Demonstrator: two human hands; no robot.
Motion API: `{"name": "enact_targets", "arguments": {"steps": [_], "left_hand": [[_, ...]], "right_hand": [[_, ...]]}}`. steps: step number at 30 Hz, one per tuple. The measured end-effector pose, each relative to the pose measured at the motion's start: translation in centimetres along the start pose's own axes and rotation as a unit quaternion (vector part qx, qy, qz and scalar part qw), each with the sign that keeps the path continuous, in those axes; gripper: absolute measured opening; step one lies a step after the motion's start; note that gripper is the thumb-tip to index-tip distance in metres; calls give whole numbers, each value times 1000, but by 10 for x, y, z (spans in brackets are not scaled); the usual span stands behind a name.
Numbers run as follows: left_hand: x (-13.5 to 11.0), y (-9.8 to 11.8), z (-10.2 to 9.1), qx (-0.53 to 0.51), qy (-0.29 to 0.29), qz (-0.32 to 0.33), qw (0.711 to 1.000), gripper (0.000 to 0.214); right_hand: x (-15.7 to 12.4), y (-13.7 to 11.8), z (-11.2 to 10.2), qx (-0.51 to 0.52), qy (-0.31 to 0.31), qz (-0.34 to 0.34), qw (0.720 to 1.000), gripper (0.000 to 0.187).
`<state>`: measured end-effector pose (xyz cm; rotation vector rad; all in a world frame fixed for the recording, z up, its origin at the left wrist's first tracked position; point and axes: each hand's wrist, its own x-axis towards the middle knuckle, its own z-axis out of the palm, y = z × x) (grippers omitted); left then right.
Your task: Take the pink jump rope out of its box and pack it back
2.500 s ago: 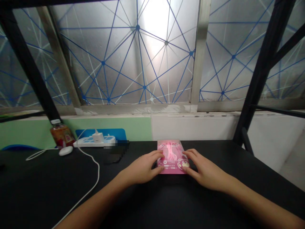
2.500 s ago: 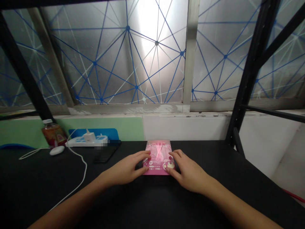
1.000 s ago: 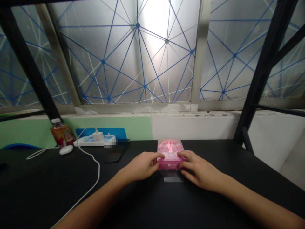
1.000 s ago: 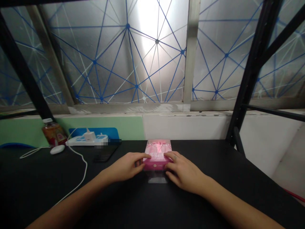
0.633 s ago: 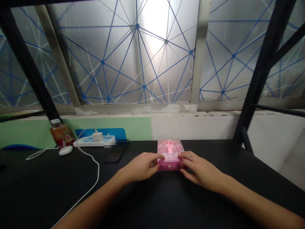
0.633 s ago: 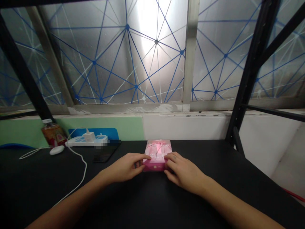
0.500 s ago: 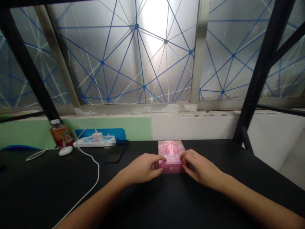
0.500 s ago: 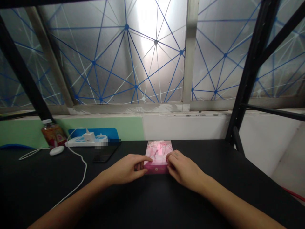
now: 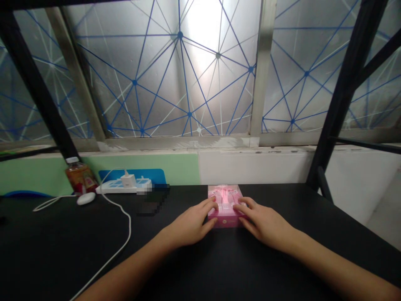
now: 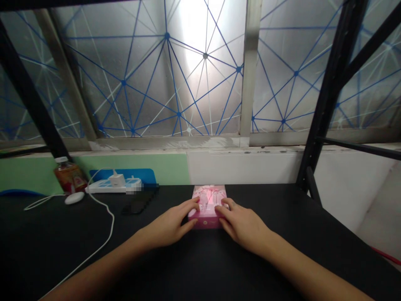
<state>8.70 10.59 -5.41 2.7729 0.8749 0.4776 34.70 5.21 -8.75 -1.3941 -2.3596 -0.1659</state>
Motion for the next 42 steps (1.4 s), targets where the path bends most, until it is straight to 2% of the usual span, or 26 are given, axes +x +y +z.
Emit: {"name": "enact_targets", "arguments": {"steps": [4, 10, 14, 21, 27, 30, 33, 39, 42], "left_hand": [[1, 0, 1, 2, 8, 1, 1000, 27], [0, 0, -1, -10, 15, -5, 1000, 39], [-1, -1, -3, -15, 4, 5, 1000, 33], [-1, 1, -4, -35, 13, -9, 999, 29], [-4, -6, -9, -51, -13, -8, 999, 46], [-3, -6, -13, -56, -20, 4, 998, 44], [-2, -1, -16, -55, -21, 7, 998, 38], [0, 4, -18, -65, -28, -10, 997, 36], [-1, 4, -18, -69, -30, -17, 997, 38]], "right_hand": [[-1, 0, -1, -11, -3, -9, 1000, 39], [-3, 3, -5, 104, -7, -7, 995, 42], [-2, 5, -6, 159, -5, 6, 987, 39], [-1, 0, -6, 168, 2, 21, 986, 37], [-3, 2, -18, 181, -30, -13, 983, 41], [-3, 1, -21, 148, -21, -3, 989, 34], [-2, -3, -20, 69, 2, 8, 998, 30], [3, -13, -17, -68, 10, -17, 998, 28], [3, -13, -18, -62, 7, -23, 998, 28]]}}
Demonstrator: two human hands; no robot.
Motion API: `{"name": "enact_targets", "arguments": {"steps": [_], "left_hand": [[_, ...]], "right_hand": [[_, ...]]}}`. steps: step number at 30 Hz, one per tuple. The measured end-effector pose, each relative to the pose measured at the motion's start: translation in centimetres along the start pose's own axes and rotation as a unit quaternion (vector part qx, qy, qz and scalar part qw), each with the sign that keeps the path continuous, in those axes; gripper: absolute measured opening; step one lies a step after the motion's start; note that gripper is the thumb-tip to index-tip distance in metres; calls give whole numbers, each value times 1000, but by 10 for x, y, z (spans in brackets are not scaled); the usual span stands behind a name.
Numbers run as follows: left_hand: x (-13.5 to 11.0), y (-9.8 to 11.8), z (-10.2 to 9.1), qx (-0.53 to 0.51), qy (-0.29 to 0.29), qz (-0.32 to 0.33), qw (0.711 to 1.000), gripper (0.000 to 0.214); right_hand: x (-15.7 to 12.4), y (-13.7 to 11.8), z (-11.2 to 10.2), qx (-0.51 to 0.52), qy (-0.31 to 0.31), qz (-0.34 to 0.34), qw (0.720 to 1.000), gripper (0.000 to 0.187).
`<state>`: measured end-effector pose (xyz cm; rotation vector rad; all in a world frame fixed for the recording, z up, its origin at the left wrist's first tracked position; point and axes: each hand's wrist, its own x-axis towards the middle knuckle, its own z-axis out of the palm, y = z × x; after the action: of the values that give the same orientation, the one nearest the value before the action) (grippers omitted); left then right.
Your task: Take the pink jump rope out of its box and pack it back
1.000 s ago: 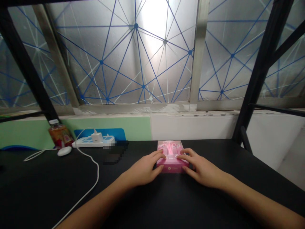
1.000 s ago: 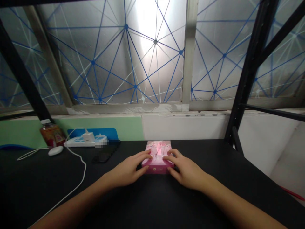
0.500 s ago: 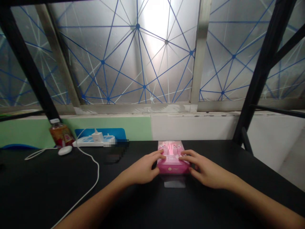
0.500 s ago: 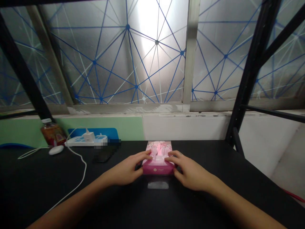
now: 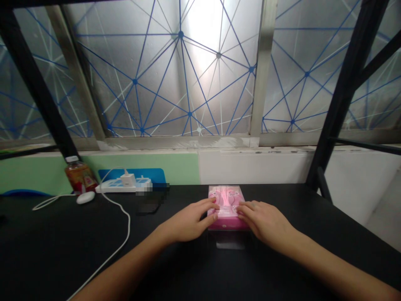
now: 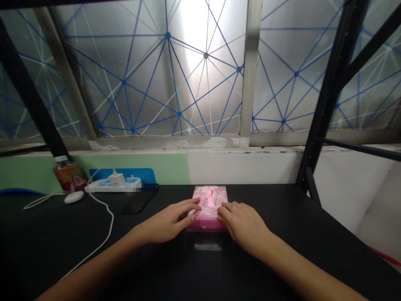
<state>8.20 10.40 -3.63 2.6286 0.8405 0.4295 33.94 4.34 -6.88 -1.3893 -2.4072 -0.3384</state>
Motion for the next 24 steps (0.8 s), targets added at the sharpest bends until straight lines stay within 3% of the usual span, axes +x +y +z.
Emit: {"name": "enact_targets", "arguments": {"steps": [3, 7, 8, 11, 14, 18, 21, 24], "left_hand": [[0, 0, 0, 3, -1, -1, 1000, 39], [3, -2, 4, 11, 6, 2, 1000, 37], [4, -3, 5, 12, 10, 6, 1000, 36], [9, -7, 10, 18, 24, 17, 999, 32], [11, -9, 10, 29, 43, 7, 999, 32], [13, -7, 6, 26, 68, -27, 997, 35], [19, -12, 8, 1, 89, -43, 995, 34], [30, -26, 14, -32, 111, -82, 990, 36]], "right_hand": [[-5, 3, -5, 66, -9, 7, 998, 30], [-13, -3, -20, 97, -20, -13, 995, 73], [-14, -8, -24, 100, -31, -41, 994, 70], [-16, -25, -33, 138, -79, -140, 977, 28], [-16, -40, -32, 186, -118, -157, 963, 30], [-14, -48, -28, 211, -127, -155, 957, 36], [-10, -50, -36, 239, -154, -185, 941, 30], [-8, -53, -49, 285, -190, -244, 907, 15]]}}
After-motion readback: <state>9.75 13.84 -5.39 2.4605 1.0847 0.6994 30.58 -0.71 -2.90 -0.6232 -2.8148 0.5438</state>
